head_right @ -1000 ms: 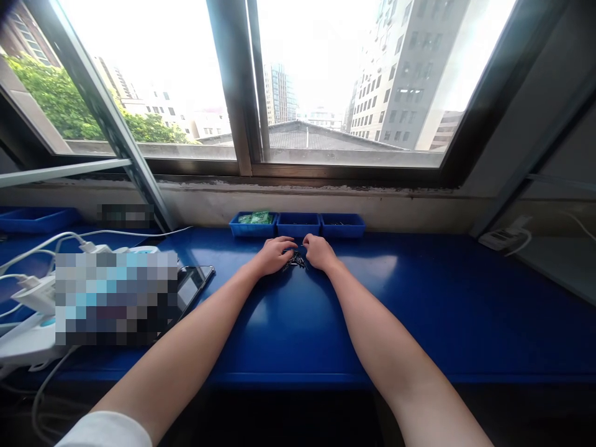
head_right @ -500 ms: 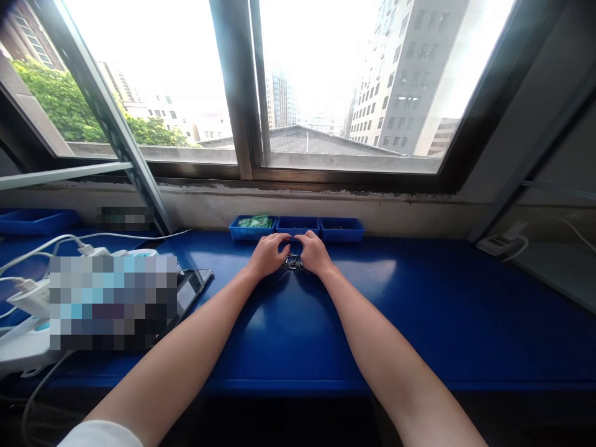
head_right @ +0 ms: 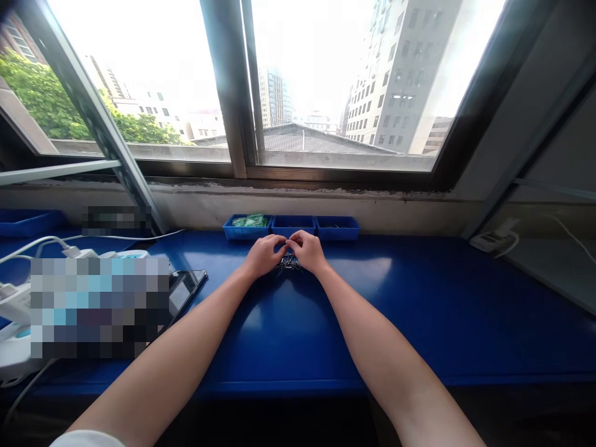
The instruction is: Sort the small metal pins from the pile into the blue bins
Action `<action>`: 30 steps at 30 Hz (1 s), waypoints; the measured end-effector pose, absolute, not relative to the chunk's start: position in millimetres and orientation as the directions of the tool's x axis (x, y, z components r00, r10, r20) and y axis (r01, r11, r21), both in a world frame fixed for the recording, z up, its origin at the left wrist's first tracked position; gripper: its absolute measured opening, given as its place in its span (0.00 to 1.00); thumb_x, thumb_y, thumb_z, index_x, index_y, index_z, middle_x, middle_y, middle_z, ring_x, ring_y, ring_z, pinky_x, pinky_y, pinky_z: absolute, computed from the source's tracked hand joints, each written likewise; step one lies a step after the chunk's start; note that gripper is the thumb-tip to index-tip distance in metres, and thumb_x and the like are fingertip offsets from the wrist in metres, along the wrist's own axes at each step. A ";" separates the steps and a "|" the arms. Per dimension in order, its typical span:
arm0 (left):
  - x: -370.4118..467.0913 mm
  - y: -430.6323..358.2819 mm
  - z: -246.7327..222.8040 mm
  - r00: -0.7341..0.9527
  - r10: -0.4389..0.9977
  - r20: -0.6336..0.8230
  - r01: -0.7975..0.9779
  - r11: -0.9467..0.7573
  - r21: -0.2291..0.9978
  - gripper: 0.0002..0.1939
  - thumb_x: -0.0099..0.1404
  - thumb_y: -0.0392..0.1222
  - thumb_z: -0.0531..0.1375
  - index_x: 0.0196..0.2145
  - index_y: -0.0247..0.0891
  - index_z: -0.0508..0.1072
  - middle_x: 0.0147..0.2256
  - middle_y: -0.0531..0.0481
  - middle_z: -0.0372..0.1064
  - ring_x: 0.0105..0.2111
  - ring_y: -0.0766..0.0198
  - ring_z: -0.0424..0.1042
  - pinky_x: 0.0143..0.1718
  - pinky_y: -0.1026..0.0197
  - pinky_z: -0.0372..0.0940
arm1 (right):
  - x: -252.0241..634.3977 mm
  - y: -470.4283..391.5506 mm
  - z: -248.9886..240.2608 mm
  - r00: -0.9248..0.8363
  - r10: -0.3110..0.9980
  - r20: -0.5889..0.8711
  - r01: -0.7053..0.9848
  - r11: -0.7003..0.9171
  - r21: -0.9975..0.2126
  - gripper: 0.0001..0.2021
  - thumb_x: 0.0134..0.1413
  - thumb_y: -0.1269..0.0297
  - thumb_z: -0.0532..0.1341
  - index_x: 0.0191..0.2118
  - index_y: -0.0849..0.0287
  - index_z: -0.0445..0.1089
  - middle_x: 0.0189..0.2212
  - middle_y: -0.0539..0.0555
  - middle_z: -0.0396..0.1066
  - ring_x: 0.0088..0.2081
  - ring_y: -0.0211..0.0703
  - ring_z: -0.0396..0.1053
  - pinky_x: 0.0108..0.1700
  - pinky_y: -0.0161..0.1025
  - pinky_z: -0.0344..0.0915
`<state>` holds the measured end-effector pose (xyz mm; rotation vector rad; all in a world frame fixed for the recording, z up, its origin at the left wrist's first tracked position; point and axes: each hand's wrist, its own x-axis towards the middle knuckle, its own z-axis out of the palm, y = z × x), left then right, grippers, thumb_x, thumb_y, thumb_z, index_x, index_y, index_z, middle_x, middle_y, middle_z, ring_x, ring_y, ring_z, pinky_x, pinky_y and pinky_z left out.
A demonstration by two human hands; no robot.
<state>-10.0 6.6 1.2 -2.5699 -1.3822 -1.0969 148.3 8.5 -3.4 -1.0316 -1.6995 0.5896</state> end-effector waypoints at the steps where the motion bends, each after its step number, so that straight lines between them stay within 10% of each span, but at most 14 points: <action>1: -10.2 6.7 1.3 0.365 0.718 0.592 0.736 -0.612 0.289 0.12 0.65 0.44 0.53 0.40 0.39 0.72 0.39 0.48 0.72 0.39 0.59 0.71 0.41 0.59 0.63 | 147.7 8.1 -2.7 -0.115 0.860 0.497 0.333 0.505 -0.796 0.08 0.50 0.58 0.59 0.30 0.58 0.67 0.24 0.50 0.71 0.23 0.38 0.68 0.28 0.36 0.64; 16: -11.2 7.9 2.4 0.357 0.756 0.549 0.809 -0.544 0.222 0.11 0.65 0.42 0.52 0.36 0.38 0.72 0.37 0.47 0.73 0.38 0.58 0.71 0.40 0.58 0.62 | 150.3 -1.3 2.4 -0.149 0.785 0.601 0.511 0.582 -0.633 0.09 0.47 0.64 0.60 0.34 0.56 0.76 0.30 0.51 0.76 0.29 0.40 0.70 0.35 0.36 0.67; 30: -15.6 14.2 -4.7 0.245 0.818 0.520 0.882 -0.410 0.231 0.17 0.64 0.46 0.53 0.47 0.36 0.68 0.45 0.43 0.69 0.46 0.53 0.68 0.46 0.55 0.61 | 181.5 16.4 -0.5 0.132 0.851 0.509 0.655 0.311 -0.689 0.26 0.42 0.68 0.57 0.52 0.56 0.69 0.40 0.55 0.72 0.48 0.46 0.65 0.54 0.41 0.61</action>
